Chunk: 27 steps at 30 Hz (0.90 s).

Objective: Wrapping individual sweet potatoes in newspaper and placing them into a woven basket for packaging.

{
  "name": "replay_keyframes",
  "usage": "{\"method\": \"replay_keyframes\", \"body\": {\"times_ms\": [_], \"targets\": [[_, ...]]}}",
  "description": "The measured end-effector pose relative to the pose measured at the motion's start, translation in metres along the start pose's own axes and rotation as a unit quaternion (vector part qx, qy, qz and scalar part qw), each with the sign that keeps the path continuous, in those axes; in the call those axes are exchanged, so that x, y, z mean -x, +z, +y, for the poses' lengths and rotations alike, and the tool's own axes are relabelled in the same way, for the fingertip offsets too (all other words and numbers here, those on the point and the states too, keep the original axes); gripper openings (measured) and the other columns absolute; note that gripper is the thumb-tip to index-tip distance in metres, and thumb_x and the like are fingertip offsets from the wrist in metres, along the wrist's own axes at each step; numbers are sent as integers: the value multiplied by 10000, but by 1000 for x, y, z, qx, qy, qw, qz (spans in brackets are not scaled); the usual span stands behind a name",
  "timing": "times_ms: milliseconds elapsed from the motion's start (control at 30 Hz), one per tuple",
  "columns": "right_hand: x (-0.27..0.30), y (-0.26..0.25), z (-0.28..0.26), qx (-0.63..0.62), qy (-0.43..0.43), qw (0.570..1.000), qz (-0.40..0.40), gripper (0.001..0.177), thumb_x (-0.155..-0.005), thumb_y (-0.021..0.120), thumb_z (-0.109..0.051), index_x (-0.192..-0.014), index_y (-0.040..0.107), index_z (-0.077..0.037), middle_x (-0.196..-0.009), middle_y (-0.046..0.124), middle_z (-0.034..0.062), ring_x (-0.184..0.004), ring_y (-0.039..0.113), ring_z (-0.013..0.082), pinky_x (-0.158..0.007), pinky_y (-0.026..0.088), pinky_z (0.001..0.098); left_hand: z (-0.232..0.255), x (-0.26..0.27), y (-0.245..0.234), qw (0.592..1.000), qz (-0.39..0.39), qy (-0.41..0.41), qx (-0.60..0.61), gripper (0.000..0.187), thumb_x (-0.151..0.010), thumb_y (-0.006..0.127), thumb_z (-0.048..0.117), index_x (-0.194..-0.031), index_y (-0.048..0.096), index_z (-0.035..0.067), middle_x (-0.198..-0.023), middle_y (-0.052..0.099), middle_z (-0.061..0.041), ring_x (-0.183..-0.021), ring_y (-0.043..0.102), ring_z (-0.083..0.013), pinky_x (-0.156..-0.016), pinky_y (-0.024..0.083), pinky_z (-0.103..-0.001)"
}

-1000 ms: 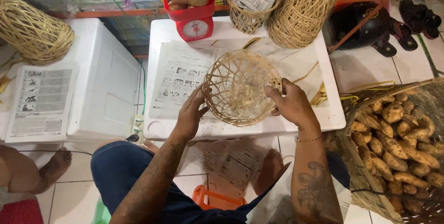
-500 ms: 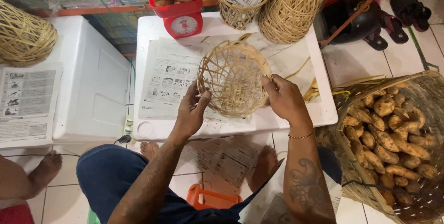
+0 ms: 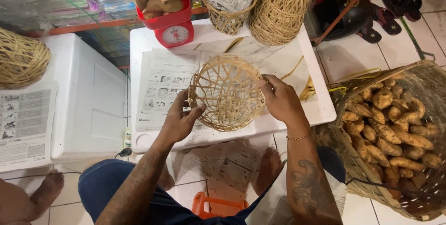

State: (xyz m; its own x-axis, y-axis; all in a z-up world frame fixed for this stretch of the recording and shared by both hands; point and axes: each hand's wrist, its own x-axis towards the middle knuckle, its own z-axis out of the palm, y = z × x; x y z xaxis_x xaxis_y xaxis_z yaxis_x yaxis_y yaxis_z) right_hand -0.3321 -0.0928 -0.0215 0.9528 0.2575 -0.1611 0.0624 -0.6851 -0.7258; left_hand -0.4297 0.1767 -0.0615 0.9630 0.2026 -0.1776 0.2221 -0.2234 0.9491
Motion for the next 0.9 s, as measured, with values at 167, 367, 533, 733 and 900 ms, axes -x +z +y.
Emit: {"method": "replay_keyframes", "body": {"times_ms": [167,367,533,733,900], "targets": [[-8,18,17,-147,-86,975,141,396,-1065,493,-318,-1319,656,-63,-1074,715,275,-961,703,402,-894,559,529,-9,5,5,998,16,59,15,740,-880,776,360,-1471,469,36,-1318,581,-280,-1181,606,-483,-1009,493,-644],[6,7,8,-304,-278,853,320,246,-1062,543,-132,-1095,703,52,-895,716,168,-672,671,179,-694,613,331,-2,11,3,991,57,119,-8,821,-898,768,333,-1516,371,-34,-1374,512,-337,-1237,524,-531,-1055,424,-668],[33,-21,-33,-255,-414,803,343,236,-1020,521,-32,-938,680,122,-681,651,131,-526,629,188,-664,578,330,2,13,5,986,86,142,-33,841,-878,793,328,-1542,369,32,-1397,482,-293,-1220,534,-495,-1037,454,-638],[26,-25,-46,-277,-431,812,279,195,-989,601,-25,-930,704,130,-710,663,174,-532,621,186,-554,566,315,-1,15,4,980,103,158,-62,855,-890,791,346,-1554,354,32,-1416,446,-284,-1216,537,-505,-1025,469,-637],[32,-24,-59,61,-222,963,138,317,-855,755,-92,-1141,723,39,-995,697,253,-815,700,431,-711,573,559,1,21,1,982,94,148,-66,848,-921,781,355,-1574,321,68,-1424,421,-276,-1224,542,-524,-1005,497,-630]]}}
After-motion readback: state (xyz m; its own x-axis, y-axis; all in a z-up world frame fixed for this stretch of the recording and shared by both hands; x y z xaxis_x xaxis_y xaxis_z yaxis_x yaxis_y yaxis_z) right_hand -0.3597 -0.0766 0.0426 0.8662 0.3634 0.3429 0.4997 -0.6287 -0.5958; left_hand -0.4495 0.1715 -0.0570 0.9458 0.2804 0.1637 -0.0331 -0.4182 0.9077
